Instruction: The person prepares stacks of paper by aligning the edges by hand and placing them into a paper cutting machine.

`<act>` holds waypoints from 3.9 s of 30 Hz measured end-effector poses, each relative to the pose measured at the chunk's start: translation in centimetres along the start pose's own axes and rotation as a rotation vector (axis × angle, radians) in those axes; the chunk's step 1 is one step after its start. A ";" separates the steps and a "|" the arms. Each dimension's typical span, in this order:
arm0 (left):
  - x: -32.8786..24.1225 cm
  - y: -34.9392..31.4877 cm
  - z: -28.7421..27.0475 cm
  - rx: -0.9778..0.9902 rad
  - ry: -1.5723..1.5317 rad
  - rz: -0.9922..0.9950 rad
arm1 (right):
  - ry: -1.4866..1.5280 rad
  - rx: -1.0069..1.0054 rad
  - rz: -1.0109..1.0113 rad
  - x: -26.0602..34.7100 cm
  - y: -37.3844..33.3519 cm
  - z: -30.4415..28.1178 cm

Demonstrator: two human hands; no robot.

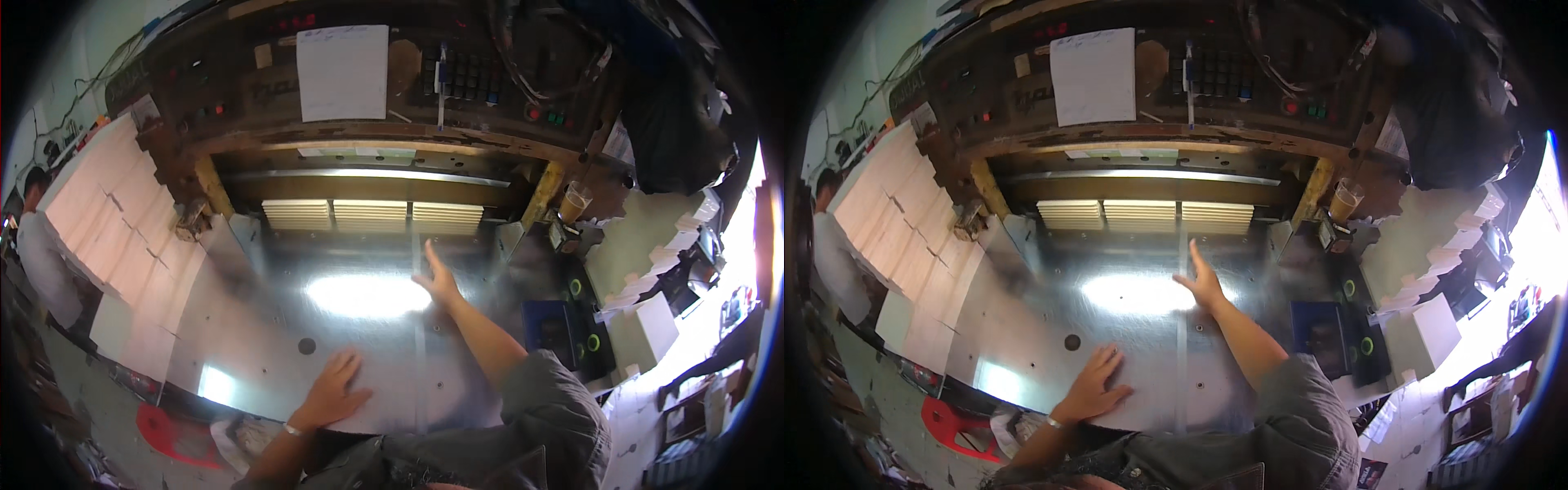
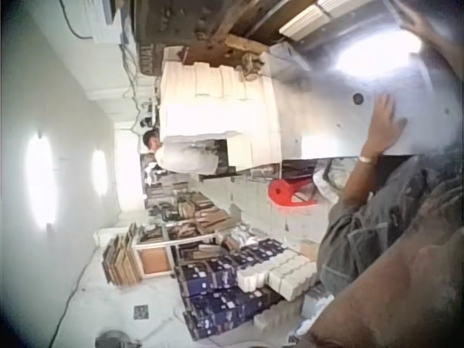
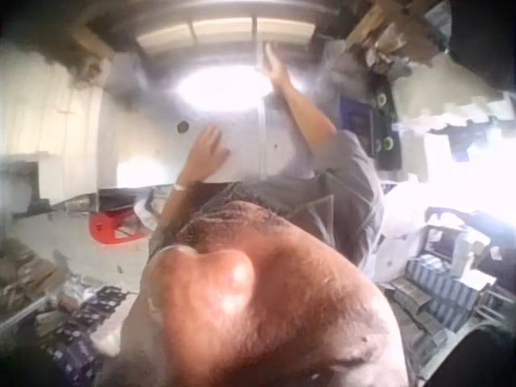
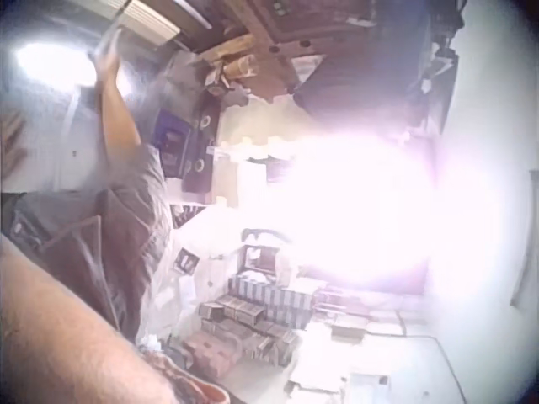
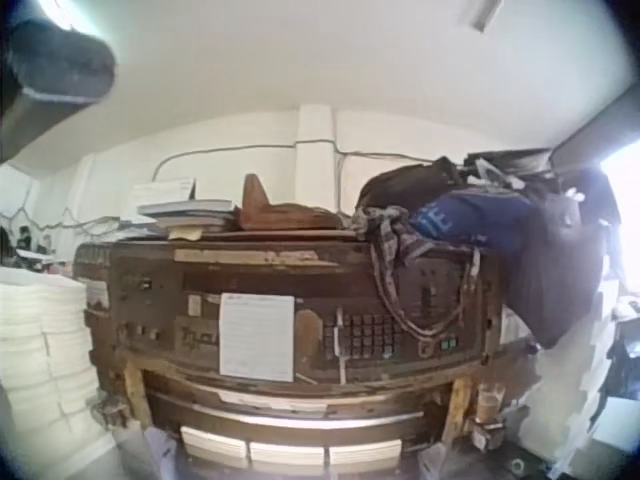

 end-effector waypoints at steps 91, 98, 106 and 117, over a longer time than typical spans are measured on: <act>9.6 -18.6 -11.8 0.194 0.638 -0.017 | -1.117 0.039 0.080 1.9 -34.3 -3.8; 9.6 -19.1 -11.8 0.177 0.659 -0.014 | -1.086 0.055 0.061 2.1 -34.1 -3.8; 9.8 -19.1 -11.9 0.188 0.640 -0.020 | -1.099 0.005 0.054 1.7 -34.5 -3.9; 9.7 -19.4 -12.0 0.162 0.650 0.004 | -1.092 -0.003 0.011 1.8 -34.4 -3.7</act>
Point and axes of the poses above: each hand's wrist, its own y-axis towards the middle knuckle, its own z-axis out of the palm, x = y × z, the point moved 9 cm from there along y, towards the middle knuckle, and after that the axes turned 13 degrees about z, right-handed, at the moved point
